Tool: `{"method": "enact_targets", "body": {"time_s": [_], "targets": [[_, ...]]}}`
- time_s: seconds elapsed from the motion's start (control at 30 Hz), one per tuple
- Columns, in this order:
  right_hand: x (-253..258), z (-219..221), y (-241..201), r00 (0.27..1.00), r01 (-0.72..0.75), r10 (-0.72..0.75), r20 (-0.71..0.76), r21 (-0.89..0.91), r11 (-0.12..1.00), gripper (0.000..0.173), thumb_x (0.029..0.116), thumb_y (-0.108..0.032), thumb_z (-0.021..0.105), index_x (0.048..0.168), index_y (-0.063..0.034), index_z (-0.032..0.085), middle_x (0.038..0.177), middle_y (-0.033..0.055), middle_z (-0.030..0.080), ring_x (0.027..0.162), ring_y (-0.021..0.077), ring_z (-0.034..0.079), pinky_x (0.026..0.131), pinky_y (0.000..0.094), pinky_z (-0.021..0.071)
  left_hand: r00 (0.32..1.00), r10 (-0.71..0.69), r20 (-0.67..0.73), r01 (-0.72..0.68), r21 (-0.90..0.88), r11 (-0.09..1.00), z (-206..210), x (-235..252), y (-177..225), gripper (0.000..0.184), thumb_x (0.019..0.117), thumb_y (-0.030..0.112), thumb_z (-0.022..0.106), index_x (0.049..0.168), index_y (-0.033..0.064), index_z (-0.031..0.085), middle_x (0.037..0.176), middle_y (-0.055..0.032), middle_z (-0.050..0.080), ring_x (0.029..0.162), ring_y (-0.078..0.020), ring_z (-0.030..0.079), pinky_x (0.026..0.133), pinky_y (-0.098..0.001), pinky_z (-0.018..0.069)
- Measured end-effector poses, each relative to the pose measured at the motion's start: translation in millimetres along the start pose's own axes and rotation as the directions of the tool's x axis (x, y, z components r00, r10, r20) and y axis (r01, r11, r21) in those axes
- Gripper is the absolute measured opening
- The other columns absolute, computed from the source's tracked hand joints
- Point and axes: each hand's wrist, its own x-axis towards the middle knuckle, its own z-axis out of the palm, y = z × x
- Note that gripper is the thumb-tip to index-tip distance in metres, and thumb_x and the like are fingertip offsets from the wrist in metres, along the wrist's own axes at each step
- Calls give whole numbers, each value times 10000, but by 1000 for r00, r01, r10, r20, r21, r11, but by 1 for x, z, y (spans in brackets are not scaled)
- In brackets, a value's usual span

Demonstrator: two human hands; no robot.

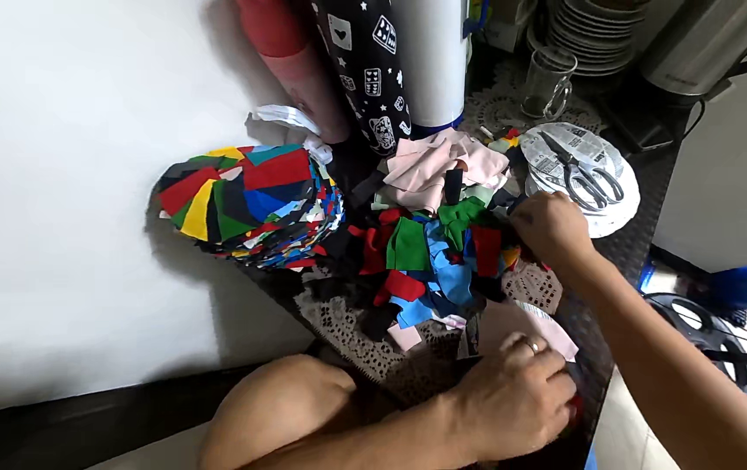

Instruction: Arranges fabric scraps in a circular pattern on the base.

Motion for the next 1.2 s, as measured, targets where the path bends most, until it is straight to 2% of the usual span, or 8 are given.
{"method": "enact_targets", "body": {"time_s": [0.1,0.2,0.3,0.5,0.63,0.9,1.03,1.2], "targets": [[12,-28,8,992,-100,86,88,169,980,196,987,-204,657,1012,-53,778,984,183,728,932,380,687,801,656,512,958,-284,31,278,-326,904,-20,12,-2,204,973,172,642,1012,19,771,983,-118,732,961,-236,694,883,-394,557],[16,-53,7,974,-185,134,182,305,934,166,992,-184,668,1007,-46,759,871,95,719,784,206,659,756,482,525,853,-498,158,487,-586,648,-40,23,-7,243,1022,172,586,1093,-2,740,1038,-93,724,929,-110,682,845,-277,560],[8,-72,1,946,-272,144,290,473,838,139,1012,-152,629,998,-44,716,823,1,686,715,49,621,671,256,516,752,-646,134,514,-734,445,-52,29,-17,215,1025,118,564,1116,-10,711,1043,-66,711,923,-80,671,849,-266,558],[-26,-88,-7,945,-197,-23,327,623,757,136,989,-74,596,926,-75,716,753,-49,673,677,18,602,640,194,494,581,-814,7,366,-895,253,-74,41,-33,567,969,102,677,1477,61,428,1378,-110,566,1188,-188,610,994,-367,525],[-47,-86,-12,939,-204,-61,338,692,692,165,982,0,583,872,-26,703,702,0,661,621,45,595,611,191,500,582,-807,95,361,-920,152,-77,46,-30,167,984,21,637,1150,-1,632,996,-76,693,889,-126,687,835,-269,576],[-95,-44,-19,978,31,72,-198,473,881,112,956,-62,658,1047,-34,716,938,53,696,789,92,652,711,288,559,622,-783,12,436,-836,334,-72,42,-31,65,962,-13,657,904,-10,687,820,-49,715,783,-97,704,793,-251,595],[-119,-16,-27,937,119,108,-332,595,795,136,955,-140,649,1016,-39,718,903,-9,695,768,-16,633,686,153,537,700,-712,-47,446,-750,488,-66,39,-31,67,930,28,716,866,25,695,784,-15,707,760,-65,692,766,-228,589],[-129,-5,-24,933,81,242,-268,809,583,189,989,-133,593,1125,-64,705,1047,-19,719,918,33,675,809,209,568,791,-609,-66,427,-652,626,-65,36,-30,89,946,92,713,879,55,669,781,15,675,743,-27,657,728,-197,567]]}}
